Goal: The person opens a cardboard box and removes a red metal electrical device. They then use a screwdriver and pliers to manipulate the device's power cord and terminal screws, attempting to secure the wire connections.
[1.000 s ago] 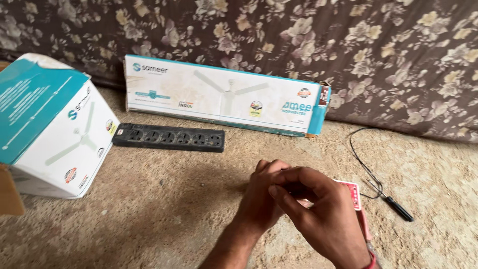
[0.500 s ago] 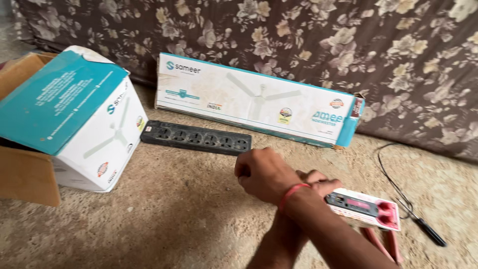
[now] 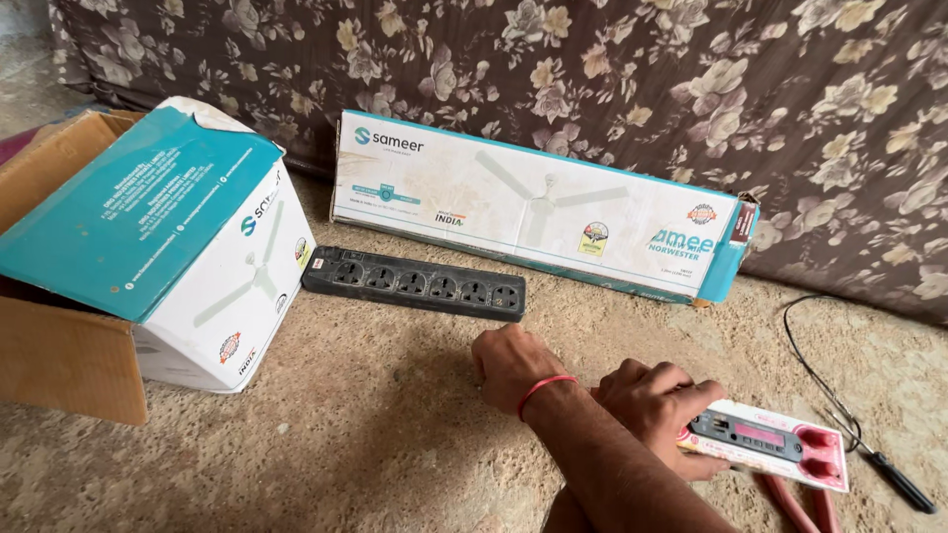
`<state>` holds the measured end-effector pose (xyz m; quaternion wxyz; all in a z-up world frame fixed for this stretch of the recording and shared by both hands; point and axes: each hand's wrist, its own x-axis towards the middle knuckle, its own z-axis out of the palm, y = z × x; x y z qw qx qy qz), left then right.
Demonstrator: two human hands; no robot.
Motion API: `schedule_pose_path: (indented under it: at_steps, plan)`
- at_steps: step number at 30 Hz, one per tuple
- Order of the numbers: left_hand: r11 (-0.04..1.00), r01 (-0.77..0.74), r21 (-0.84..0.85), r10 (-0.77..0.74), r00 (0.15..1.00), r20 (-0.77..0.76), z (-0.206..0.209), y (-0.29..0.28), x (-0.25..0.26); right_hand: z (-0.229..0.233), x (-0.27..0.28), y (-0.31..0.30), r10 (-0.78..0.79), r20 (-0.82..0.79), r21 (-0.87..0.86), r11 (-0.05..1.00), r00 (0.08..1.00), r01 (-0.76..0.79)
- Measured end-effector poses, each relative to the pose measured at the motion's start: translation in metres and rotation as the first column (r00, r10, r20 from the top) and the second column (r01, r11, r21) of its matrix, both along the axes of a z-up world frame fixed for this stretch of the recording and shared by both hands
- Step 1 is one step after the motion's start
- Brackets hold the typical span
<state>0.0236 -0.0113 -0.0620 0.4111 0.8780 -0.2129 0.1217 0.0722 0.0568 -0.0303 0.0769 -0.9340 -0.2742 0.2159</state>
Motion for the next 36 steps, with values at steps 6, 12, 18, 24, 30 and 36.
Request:
schedule_pose_path:
  at_steps: [6, 12, 18, 24, 30, 36]
  plan:
    - [1.0, -0.019, -0.008, 0.019, 1.0, 0.004, 0.008, 0.002, 0.0, 0.002, 0.0, -0.002, 0.006, -0.032, -0.026, 1.0, 0.999, -0.006]
    - [0.999, -0.045, -0.025, 0.048, 0.993, 0.11, 0.002, 0.002, -0.003, 0.018, -0.013, -0.01, -0.083, 0.04, 0.171, 0.983, 0.996, 0.075]
    - [0.997, -0.044, -0.059, 0.053, 0.988, 0.148, -0.002, 0.002, 0.006, 0.062, -0.028, -0.021, -0.219, 0.111, 0.556, 0.822, 0.969, 0.122]
    - [0.979, 0.018, -0.202, 0.02, 0.983, 0.185, 0.023, 0.012, -0.007, 0.108, -0.032, -0.076, -0.303, 0.043, 0.802, 0.578, 0.952, 0.148]
    - [0.997, -0.038, -0.074, 0.039, 0.999, 0.009, 0.064, 0.016, -0.023, 0.139, -0.047, -0.179, -0.449, -0.055, 0.836, 0.467, 0.892, 0.287]
    - [0.992, -0.109, -0.062, 0.1, 0.986, -0.137, 0.086, 0.011, -0.024, 0.119, -0.052, -0.312, -0.662, -0.029, 0.731, 0.497, 0.749, 0.468]
